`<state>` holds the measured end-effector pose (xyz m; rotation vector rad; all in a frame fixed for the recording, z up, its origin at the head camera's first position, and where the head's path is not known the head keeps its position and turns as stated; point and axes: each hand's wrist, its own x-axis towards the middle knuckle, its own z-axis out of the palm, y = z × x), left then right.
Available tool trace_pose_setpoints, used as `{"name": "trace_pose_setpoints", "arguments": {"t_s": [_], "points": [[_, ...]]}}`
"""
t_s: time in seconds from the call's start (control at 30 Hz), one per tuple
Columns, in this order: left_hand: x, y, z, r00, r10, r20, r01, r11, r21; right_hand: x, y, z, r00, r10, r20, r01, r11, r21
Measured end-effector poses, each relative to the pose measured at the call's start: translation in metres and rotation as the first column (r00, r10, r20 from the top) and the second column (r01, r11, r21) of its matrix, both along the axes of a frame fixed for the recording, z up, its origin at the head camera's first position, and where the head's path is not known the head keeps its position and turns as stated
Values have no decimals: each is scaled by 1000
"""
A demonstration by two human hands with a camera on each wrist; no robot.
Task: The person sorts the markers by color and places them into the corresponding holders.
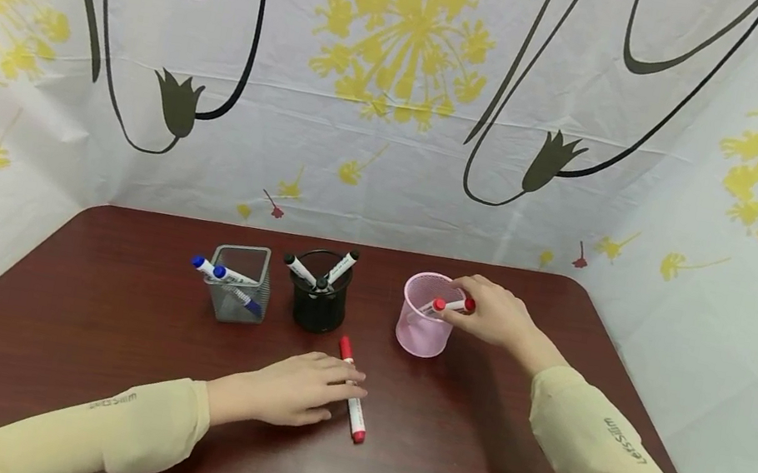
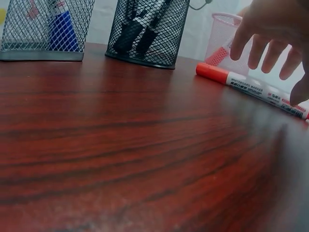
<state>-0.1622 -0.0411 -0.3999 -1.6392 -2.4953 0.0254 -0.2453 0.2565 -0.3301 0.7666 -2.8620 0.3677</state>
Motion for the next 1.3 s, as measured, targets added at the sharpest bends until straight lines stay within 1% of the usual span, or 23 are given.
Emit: {"name": "trace_pose_setpoints", "arguments": {"t_s": [0.2, 0.37, 0.43, 0.57, 0.63, 0.7, 0.93, 1.07, 1.2, 1.3], "points": [[-5, 4, -9, 997, 18, -79, -24, 997, -70, 0, 0, -1, 1000, 7, -7, -7, 1000, -4], [-7, 7, -12, 996, 23, -89, -30, 997, -75, 0, 0, 0, 1000, 7, -9, -7, 1000, -6], [-7, 8, -13, 995, 12, -101, -18, 998, -57, 0, 0, 0, 1000, 5, -6, -5, 1000, -3], [-4, 8, -14, 984, -30, -177, 27, 999, -17, 0, 0, 0, 1000, 1, 0, -1, 1000, 0], [-1, 7, -12, 976, -53, -211, 52, 999, -9, 0, 1, 0, 1000, 0, -1, 0, 1000, -1], [2, 6, -9, 973, -82, -218, 81, 997, -12, 0, 1, 0, 1000, -1, -2, 1, 1000, -4], [18, 0, 3, 964, -178, -199, 181, 983, -2, 0, 0, 0, 1000, 4, 3, -4, 1000, -8], [26, -2, 13, 965, -204, -163, 212, 976, 37, 0, 0, -1, 1000, 1, -1, -1, 1000, -4], [31, -3, 23, 974, -213, -73, 219, 970, 103, -1, 0, -1, 1000, 2, -3, -2, 1000, -4], [33, -4, 29, 975, -220, 37, 210, 960, 186, -1, 0, -2, 1000, 5, -4, -5, 1000, -8]]}}
